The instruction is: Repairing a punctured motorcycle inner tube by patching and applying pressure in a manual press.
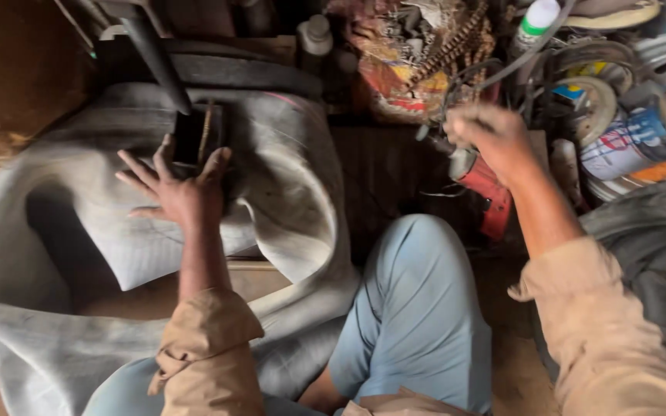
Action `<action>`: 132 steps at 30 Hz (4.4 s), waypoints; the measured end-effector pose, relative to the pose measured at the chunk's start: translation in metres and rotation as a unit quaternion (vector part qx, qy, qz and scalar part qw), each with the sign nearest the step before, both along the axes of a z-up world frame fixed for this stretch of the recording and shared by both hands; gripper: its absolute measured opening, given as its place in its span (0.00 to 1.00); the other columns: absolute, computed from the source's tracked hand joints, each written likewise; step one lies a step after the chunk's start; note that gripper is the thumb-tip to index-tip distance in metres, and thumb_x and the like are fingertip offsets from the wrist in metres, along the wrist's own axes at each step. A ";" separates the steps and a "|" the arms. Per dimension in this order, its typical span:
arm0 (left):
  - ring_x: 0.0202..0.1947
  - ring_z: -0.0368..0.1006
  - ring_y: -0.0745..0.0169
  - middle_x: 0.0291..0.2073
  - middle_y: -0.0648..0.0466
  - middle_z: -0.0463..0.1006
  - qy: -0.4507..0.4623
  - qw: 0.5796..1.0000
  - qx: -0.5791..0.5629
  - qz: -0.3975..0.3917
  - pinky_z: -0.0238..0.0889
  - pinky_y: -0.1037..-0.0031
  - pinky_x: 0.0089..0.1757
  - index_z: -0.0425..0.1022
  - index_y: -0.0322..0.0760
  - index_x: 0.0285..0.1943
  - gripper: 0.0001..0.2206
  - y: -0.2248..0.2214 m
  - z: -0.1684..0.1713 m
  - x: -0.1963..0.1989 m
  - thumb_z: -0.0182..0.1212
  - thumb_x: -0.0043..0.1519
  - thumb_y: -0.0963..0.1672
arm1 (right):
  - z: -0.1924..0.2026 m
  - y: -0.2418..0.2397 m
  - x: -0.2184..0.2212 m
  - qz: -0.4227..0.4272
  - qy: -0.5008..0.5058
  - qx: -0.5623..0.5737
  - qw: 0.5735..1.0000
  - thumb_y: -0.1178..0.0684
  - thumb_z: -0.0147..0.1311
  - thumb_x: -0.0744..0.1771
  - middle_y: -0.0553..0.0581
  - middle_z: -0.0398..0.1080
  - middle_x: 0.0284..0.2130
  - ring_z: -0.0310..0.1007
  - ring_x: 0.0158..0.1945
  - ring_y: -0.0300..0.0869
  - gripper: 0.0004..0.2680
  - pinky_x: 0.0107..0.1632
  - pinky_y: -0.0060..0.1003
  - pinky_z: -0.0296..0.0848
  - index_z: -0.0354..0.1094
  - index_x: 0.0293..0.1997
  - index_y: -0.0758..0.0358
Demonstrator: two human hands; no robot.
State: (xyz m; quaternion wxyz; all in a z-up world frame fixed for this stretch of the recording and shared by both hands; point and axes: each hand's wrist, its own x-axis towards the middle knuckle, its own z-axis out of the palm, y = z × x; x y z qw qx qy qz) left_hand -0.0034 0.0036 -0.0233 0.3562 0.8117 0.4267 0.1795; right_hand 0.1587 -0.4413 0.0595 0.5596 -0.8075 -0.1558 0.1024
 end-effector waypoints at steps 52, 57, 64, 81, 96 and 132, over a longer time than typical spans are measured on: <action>0.79 0.24 0.43 0.80 0.48 0.35 0.023 0.999 0.020 0.021 0.11 0.23 0.63 0.68 0.59 0.70 0.41 -0.004 0.002 0.001 0.76 0.45 0.63 | -0.102 0.038 -0.062 0.166 0.108 -0.761 0.617 0.36 0.70 0.59 0.57 0.75 0.52 0.76 0.57 0.50 0.21 0.55 0.48 0.76 0.76 0.51 0.56; 0.79 0.25 0.44 0.80 0.48 0.37 0.004 1.000 0.001 0.019 0.13 0.24 0.63 0.69 0.60 0.69 0.42 -0.007 0.009 0.001 0.75 0.43 0.62 | -0.131 0.012 -0.057 0.138 0.010 -0.733 0.666 0.48 0.63 0.62 0.60 0.79 0.49 0.80 0.54 0.51 0.11 0.53 0.46 0.79 0.82 0.46 0.55; 0.79 0.26 0.43 0.80 0.49 0.39 -0.023 0.999 -0.015 0.022 0.14 0.25 0.63 0.70 0.60 0.68 0.41 -0.009 0.017 -0.002 0.76 0.43 0.61 | -0.047 0.026 -0.067 0.066 -0.101 -0.644 0.755 0.48 0.57 0.64 0.68 0.79 0.39 0.80 0.46 0.60 0.10 0.49 0.52 0.77 0.81 0.39 0.61; 0.79 0.23 0.46 0.80 0.49 0.35 0.005 0.999 -0.023 0.031 0.11 0.24 0.62 0.69 0.59 0.68 0.41 -0.007 0.022 0.000 0.75 0.43 0.62 | -0.076 0.283 0.008 -0.008 0.239 0.157 0.958 0.50 0.54 0.71 0.54 0.72 0.25 0.74 0.24 0.43 0.08 0.26 0.38 0.74 0.67 0.40 0.63; 0.79 0.24 0.45 0.80 0.49 0.34 0.009 1.000 -0.006 0.021 0.12 0.23 0.61 0.68 0.59 0.69 0.41 -0.008 0.006 0.002 0.74 0.44 0.62 | -0.101 0.304 0.013 0.041 0.306 0.119 0.944 0.48 0.56 0.69 0.53 0.71 0.26 0.72 0.22 0.41 0.09 0.26 0.34 0.71 0.72 0.41 0.64; 0.79 0.24 0.51 0.80 0.57 0.40 0.044 0.999 -0.012 0.026 0.07 0.27 0.63 0.69 0.46 0.68 0.42 -0.012 0.024 0.002 0.75 0.43 0.60 | -0.080 0.337 0.041 0.285 0.396 -0.068 0.870 0.46 0.56 0.69 0.51 0.72 0.25 0.73 0.23 0.38 0.09 0.26 0.31 0.71 0.71 0.37 0.61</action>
